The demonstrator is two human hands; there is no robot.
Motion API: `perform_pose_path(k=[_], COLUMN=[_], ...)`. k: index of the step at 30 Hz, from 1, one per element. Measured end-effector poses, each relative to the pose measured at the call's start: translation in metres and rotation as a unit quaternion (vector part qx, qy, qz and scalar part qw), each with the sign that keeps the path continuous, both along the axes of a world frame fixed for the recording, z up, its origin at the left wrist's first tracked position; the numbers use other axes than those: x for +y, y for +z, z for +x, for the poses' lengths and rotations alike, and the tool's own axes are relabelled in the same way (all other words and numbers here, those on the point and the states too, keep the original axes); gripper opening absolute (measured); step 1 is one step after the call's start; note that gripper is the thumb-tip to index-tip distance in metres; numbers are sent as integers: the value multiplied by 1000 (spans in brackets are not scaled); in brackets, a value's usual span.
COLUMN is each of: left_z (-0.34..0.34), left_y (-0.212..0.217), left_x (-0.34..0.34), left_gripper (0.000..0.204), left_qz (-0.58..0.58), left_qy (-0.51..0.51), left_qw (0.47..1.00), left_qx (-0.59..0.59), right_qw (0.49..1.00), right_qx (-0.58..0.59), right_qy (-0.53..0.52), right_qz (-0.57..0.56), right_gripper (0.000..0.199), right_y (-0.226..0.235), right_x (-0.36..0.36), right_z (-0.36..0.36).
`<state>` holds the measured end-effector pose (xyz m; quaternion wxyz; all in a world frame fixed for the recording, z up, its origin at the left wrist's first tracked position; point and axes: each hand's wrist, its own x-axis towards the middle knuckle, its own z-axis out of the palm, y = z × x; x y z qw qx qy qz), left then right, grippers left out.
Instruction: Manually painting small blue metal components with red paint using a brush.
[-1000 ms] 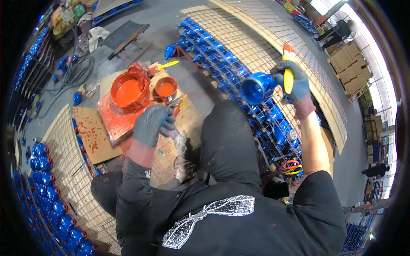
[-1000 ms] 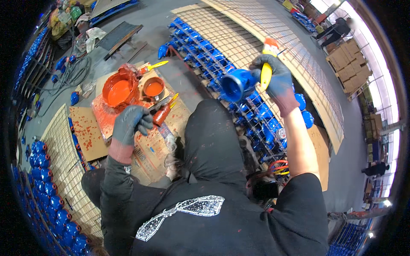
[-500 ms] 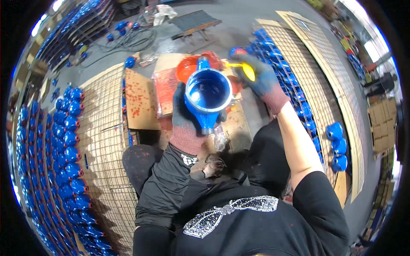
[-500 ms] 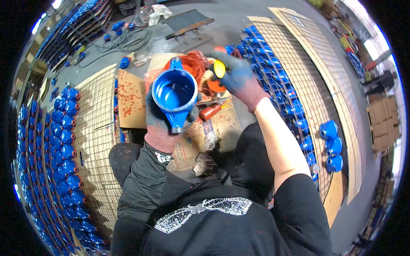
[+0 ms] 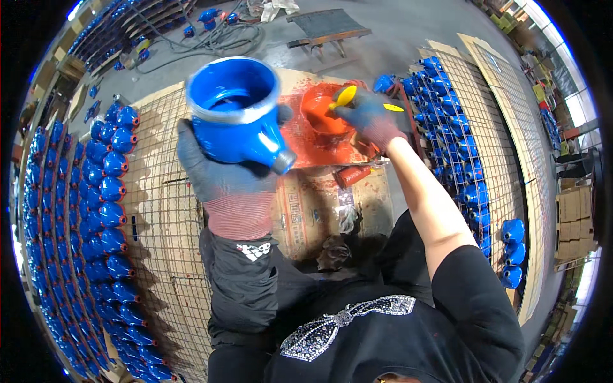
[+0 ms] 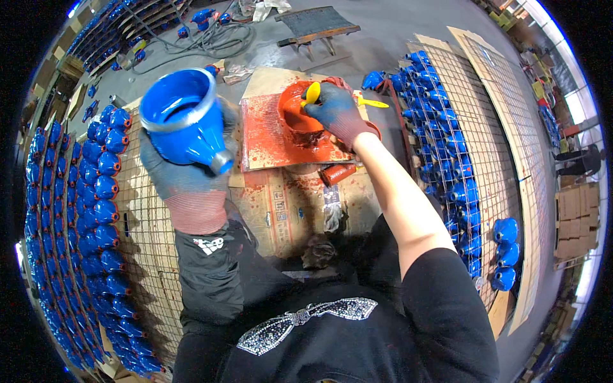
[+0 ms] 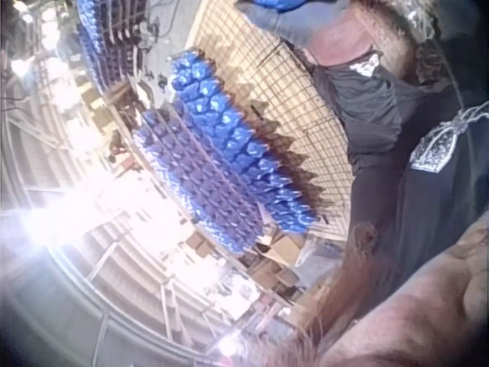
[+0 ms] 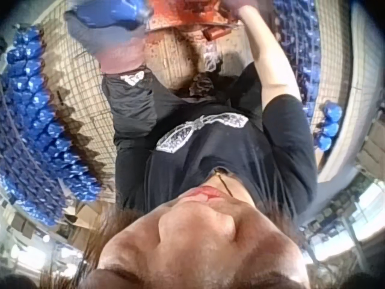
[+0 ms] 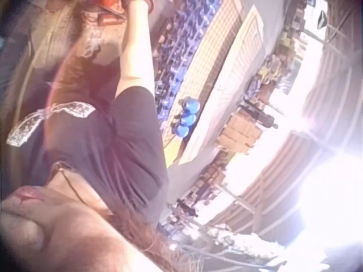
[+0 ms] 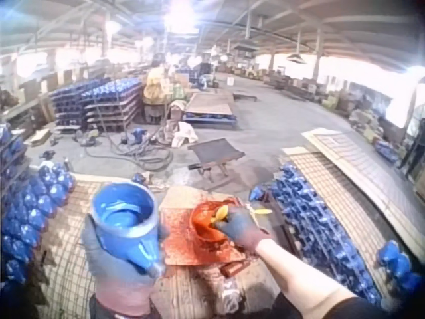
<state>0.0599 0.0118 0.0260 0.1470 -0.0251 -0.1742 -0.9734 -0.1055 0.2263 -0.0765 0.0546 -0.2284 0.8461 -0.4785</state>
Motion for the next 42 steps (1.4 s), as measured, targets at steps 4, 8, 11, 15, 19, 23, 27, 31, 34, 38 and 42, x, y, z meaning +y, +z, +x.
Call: perform_pose_path(k=[4,8,11,15,19,23,27,31,34,38,42], left_z=[5,2,2,2,0,1,18,27,27,22,20], left_y=[5,0,-7,-17,-30,-37,-44,-47,-52,-57,-53], left_x=[-13,-17,-15,-11,8,37,76,84,86,92,95], left_gripper=[69,74,67,66,68,71,77,85,87,79,83], left_qz=[63,-12,29,-6,-68,-267,-546,-765,-804,-814,-814], left_qy=[-18,33,28,11,8,1,143,255,278,289,287], left_qw=[998,998,999,999,993,955,814,591,514,477,493], left_qx=[16,-43,-30,-43,-96,-130,-134,-1,114,162,113], right_qw=[989,983,985,996,983,955,937,945,947,965,961], right_qx=[86,5,-22,-82,-106,-23,25,64,99,111,125], right_qy=[-17,3,10,0,-38,-70,-78,-78,-72,-77,-92], right_qz=[120,185,170,19,-147,-287,-340,-311,-297,-225,-231], right_gripper=[24,26,26,23,20,26,32,34,33,32,31], right_y=[-45,-53,-34,-8,22,72,118,138,141,140,140], right_x=[-28,-25,-10,14,32,51,67,79,83,88,86], right_z=[-29,-30,-19,14,47,82,122,143,149,154,156])
